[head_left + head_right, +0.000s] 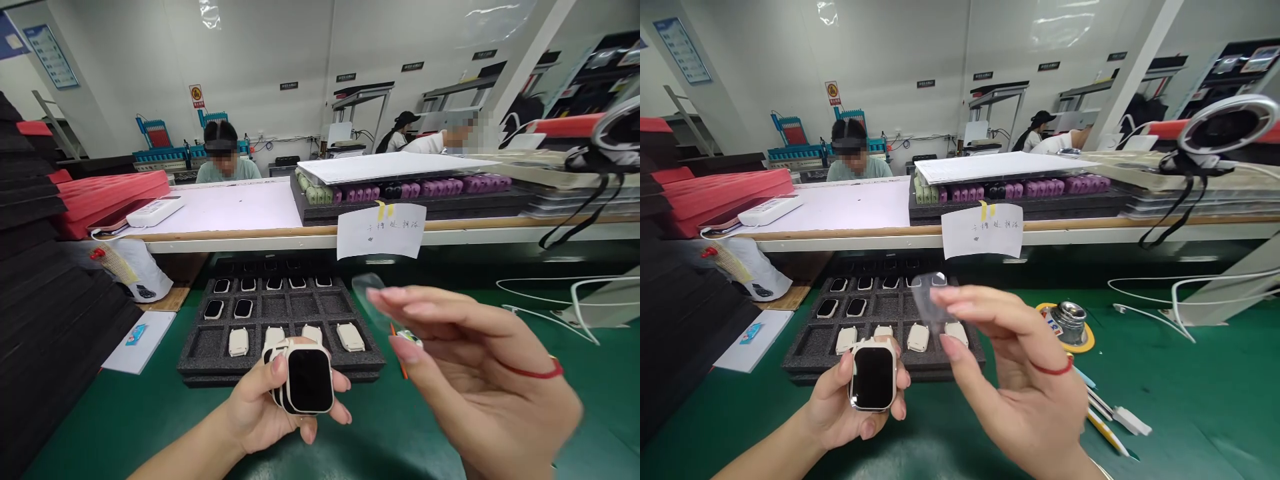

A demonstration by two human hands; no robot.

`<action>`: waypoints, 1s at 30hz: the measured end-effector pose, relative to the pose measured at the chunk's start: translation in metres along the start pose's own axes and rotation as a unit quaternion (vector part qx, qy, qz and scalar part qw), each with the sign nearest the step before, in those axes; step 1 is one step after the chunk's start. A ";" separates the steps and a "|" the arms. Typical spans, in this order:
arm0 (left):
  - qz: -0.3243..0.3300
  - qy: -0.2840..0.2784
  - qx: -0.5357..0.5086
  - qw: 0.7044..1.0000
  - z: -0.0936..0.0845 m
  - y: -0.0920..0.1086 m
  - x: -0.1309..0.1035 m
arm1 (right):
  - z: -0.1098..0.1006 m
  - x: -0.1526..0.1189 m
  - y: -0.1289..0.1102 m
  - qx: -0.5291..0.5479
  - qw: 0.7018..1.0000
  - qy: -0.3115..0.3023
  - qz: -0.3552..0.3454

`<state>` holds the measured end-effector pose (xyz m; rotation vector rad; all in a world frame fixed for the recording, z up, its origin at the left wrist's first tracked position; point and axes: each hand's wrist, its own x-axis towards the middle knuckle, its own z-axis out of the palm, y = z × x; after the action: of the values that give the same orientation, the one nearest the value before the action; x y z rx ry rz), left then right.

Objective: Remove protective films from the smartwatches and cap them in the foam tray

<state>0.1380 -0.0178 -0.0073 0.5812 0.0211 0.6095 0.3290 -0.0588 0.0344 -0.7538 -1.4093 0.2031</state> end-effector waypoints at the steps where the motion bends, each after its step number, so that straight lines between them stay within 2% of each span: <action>1: 0.001 -0.003 0.001 1.000 0.000 0.000 0.000 | -0.003 0.000 -0.001 -0.031 0.999 -0.006 -0.031; 4: 0.001 -0.005 0.004 1.000 0.000 -0.001 0.000 | -0.014 -0.002 -0.005 -0.107 0.985 -0.088 -0.105; 8: -0.004 0.016 -0.006 1.000 0.001 -0.002 -0.001 | -0.021 -0.005 -0.014 -0.119 0.951 -0.263 -0.109; 11: -0.001 0.045 -0.003 0.999 0.001 -0.002 -0.001 | -0.018 -0.006 -0.018 -0.119 0.931 -0.327 -0.105; 14: -0.003 0.069 0.015 0.997 0.002 -0.002 -0.002 | -0.009 -0.004 -0.018 -0.128 0.928 -0.326 -0.127; 17: 0.011 0.104 0.038 0.994 0.005 -0.003 -0.003 | 0.001 -0.002 -0.016 -0.159 0.934 -0.270 -0.174; 19: 0.030 0.125 0.066 0.989 0.006 -0.006 -0.003 | 0.007 -0.002 -0.013 -0.190 0.935 -0.243 -0.174; 21: 0.044 0.146 0.097 0.983 0.007 -0.009 -0.002 | 0.012 -0.003 -0.007 -0.193 0.938 -0.260 -0.125; 23: 0.048 0.180 0.107 0.977 0.007 -0.010 0.000 | 0.014 -0.003 -0.001 -0.148 0.943 -0.292 -0.061; 25: 0.047 0.220 0.079 0.971 0.008 -0.010 0.002 | 0.014 -0.002 0.006 -0.092 0.953 -0.289 -0.016; 28: 0.043 0.256 0.023 0.965 0.010 -0.005 0.004 | 0.012 0.003 0.013 -0.046 0.962 -0.268 0.008; 30: 0.029 0.256 0.016 0.966 0.011 -0.002 0.004 | 0.010 0.006 0.015 -0.030 0.959 -0.281 0.020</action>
<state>0.1445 -0.0220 0.0015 0.4424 0.5035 0.8047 0.3250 -0.0407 0.0303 -0.8107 -1.9459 0.4321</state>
